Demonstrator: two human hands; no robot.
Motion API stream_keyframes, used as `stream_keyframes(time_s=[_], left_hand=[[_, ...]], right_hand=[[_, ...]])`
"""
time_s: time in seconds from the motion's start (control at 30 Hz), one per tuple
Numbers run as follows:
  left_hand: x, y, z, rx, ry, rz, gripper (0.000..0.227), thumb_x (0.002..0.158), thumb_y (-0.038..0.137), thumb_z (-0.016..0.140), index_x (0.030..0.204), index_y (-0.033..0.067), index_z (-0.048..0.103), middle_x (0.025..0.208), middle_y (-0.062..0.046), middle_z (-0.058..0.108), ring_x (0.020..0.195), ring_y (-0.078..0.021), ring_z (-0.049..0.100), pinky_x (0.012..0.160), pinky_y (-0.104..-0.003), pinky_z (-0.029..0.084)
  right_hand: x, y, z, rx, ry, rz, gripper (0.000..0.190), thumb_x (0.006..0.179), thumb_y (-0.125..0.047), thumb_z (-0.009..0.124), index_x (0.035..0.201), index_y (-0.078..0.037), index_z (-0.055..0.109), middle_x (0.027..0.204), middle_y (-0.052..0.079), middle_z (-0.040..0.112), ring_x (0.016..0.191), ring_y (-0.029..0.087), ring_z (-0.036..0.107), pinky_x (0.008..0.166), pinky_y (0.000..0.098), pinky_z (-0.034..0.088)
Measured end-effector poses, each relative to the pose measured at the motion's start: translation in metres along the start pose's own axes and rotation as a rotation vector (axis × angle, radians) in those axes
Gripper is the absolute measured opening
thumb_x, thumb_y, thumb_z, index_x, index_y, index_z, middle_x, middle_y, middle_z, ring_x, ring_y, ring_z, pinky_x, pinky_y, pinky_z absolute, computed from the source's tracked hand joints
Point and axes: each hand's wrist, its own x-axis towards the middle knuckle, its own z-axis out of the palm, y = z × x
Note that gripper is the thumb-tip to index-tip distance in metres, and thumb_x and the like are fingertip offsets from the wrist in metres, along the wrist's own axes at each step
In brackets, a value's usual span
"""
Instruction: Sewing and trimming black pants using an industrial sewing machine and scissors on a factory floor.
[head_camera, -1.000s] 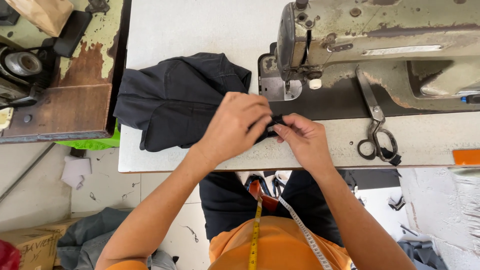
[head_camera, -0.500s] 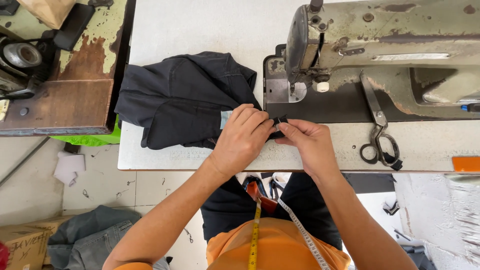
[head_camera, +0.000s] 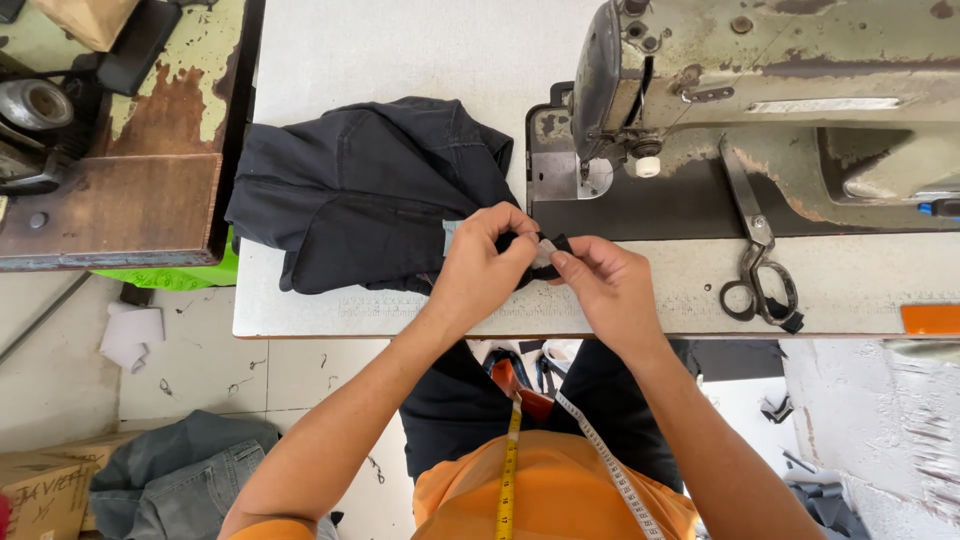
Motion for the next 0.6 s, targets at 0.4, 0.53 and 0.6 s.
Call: stream_keyframes(time_s=[0.4, 0.53, 0.6], left_hand=[[-0.002, -0.019, -0.003, 0.149, -0.012, 0.418, 0.01, 0.093, 0.011, 0.077, 0.101, 0.0064, 0.074, 0.089, -0.006, 0.072, 0.101, -0.0246, 0.069, 0.117, -0.049, 0.035], [-0.006, -0.013, -0.004, 0.107, 0.011, 0.426, 0.006, 0.092, 0.009, 0.078, 0.097, 0.0081, 0.075, 0.091, -0.004, 0.072, 0.1, -0.0245, 0.068, 0.117, -0.051, 0.035], [-0.006, -0.013, -0.005, 0.073, 0.01, 0.426, 0.004, 0.093, 0.009, 0.077, 0.096, 0.0088, 0.075, 0.093, -0.003, 0.072, 0.102, -0.0241, 0.068, 0.117, -0.05, 0.035]], right_hand=[[0.0, 0.0, -0.007, 0.088, -0.045, 0.005, 0.01, 0.095, -0.004, 0.071, 0.101, 0.0, 0.078, 0.08, 0.015, 0.076, 0.078, 0.017, 0.073, 0.077, 0.0343, 0.064], [0.003, 0.005, -0.01, 0.161, -0.033, 0.077, 0.012, 0.097, -0.006, 0.069, 0.1, 0.003, 0.077, 0.083, 0.017, 0.077, 0.077, 0.018, 0.074, 0.075, 0.038, 0.066], [0.005, -0.003, -0.01, 0.191, -0.021, 0.113, 0.012, 0.097, -0.004, 0.067, 0.1, 0.003, 0.076, 0.083, 0.016, 0.076, 0.075, 0.018, 0.074, 0.073, 0.038, 0.067]])
